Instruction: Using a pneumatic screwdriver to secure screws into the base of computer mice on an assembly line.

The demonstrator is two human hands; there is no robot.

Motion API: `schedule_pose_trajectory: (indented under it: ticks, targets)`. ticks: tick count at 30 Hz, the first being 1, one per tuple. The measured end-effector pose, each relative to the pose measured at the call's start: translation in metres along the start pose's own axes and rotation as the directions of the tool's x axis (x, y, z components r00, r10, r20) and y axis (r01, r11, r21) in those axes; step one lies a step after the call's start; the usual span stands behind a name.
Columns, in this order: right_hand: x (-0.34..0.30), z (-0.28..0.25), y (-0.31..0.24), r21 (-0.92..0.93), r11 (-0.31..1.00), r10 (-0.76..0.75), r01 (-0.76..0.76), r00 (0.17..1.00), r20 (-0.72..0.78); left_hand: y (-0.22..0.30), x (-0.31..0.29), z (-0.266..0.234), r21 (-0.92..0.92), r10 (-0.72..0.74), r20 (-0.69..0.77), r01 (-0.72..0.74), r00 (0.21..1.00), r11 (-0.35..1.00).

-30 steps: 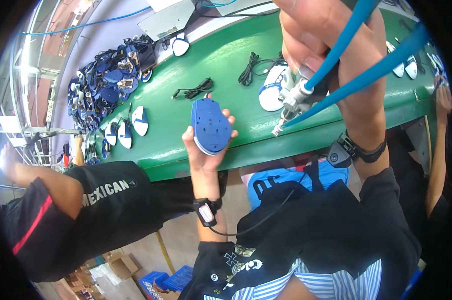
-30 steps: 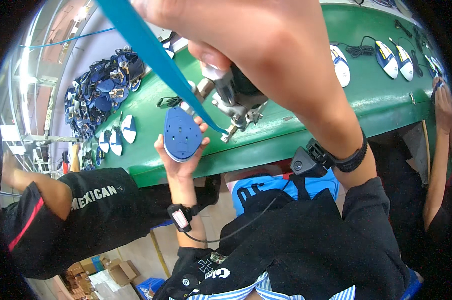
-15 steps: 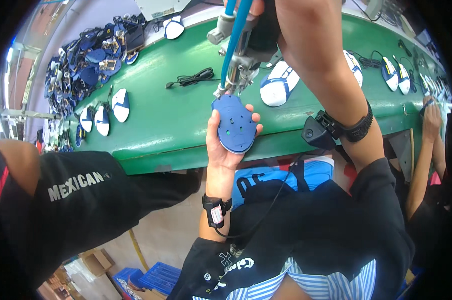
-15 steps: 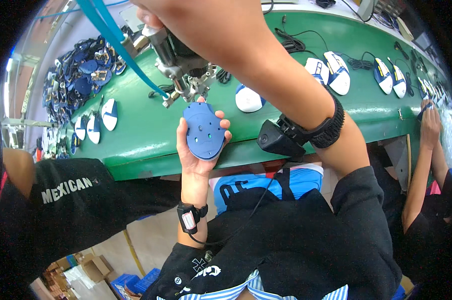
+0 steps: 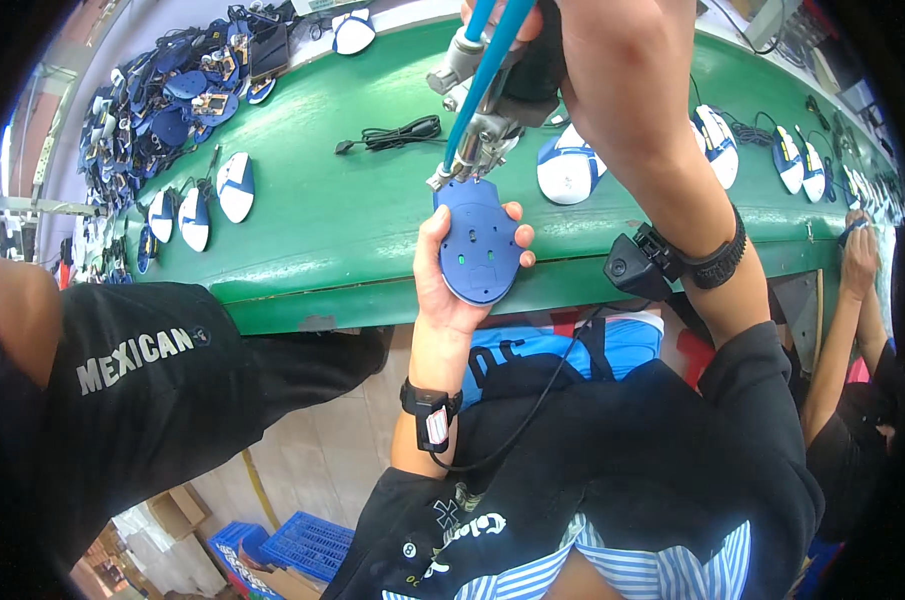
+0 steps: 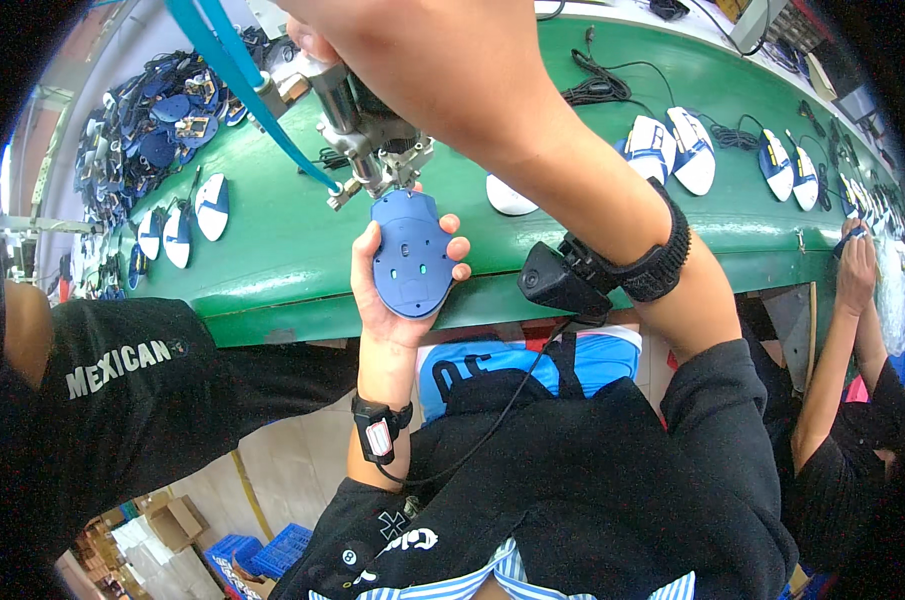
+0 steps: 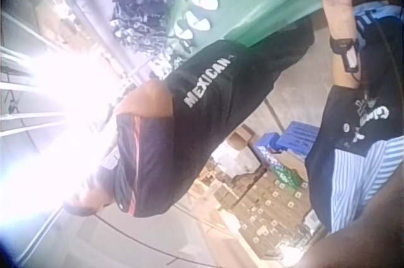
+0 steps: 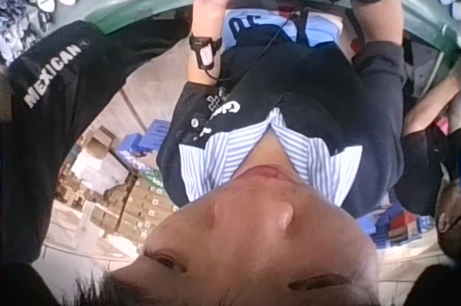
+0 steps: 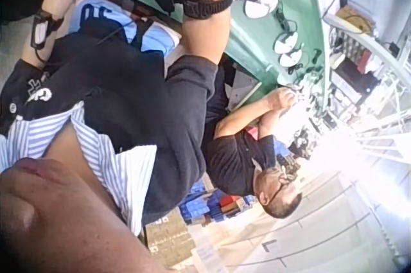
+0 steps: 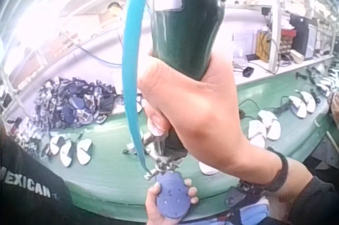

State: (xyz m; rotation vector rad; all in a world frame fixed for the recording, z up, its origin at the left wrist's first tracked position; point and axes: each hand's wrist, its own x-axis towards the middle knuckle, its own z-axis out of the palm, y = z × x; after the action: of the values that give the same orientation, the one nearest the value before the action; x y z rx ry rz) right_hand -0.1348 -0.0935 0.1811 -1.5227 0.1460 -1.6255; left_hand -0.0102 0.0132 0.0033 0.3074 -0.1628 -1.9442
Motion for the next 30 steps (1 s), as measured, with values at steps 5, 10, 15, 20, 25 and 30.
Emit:
schedule_pose_trajectory:
  ticks: [5,10,15,20,25,30]
  targets:
    - [-0.011,0.007,-0.005,0.084,0.994,0.075,-0.075,0.997,0.011,0.002,0.0,-0.005,0.059,-0.008,-0.002,0.008,1.0,0.998]
    - [0.012,0.012,-0.039,-0.12,0.984,0.111,-0.133,0.978,-0.176,0.003,0.003,-0.001,0.078,0.01,0.027,-0.012,1.0,0.997]
    - [0.014,0.01,-0.032,-0.04,0.998,0.038,-0.043,0.991,-0.129,0.002,0.001,0.0,0.068,0.025,0.021,-0.026,0.999,0.997]
    - [0.008,0.021,-0.014,0.126,0.991,0.047,-0.043,0.998,-0.031,0.004,-0.002,0.004,0.074,0.011,-0.018,-0.01,1.0,0.997]
    - [0.009,0.022,0.001,0.086,0.996,-0.019,0.023,0.999,-0.044,0.005,-0.001,0.0,0.073,0.003,0.006,-0.003,1.0,0.997]
    - [0.007,0.028,0.004,-0.015,1.0,-0.028,0.026,0.995,-0.099,0.007,-0.002,0.001,0.071,-0.001,-0.003,0.001,1.0,0.997]
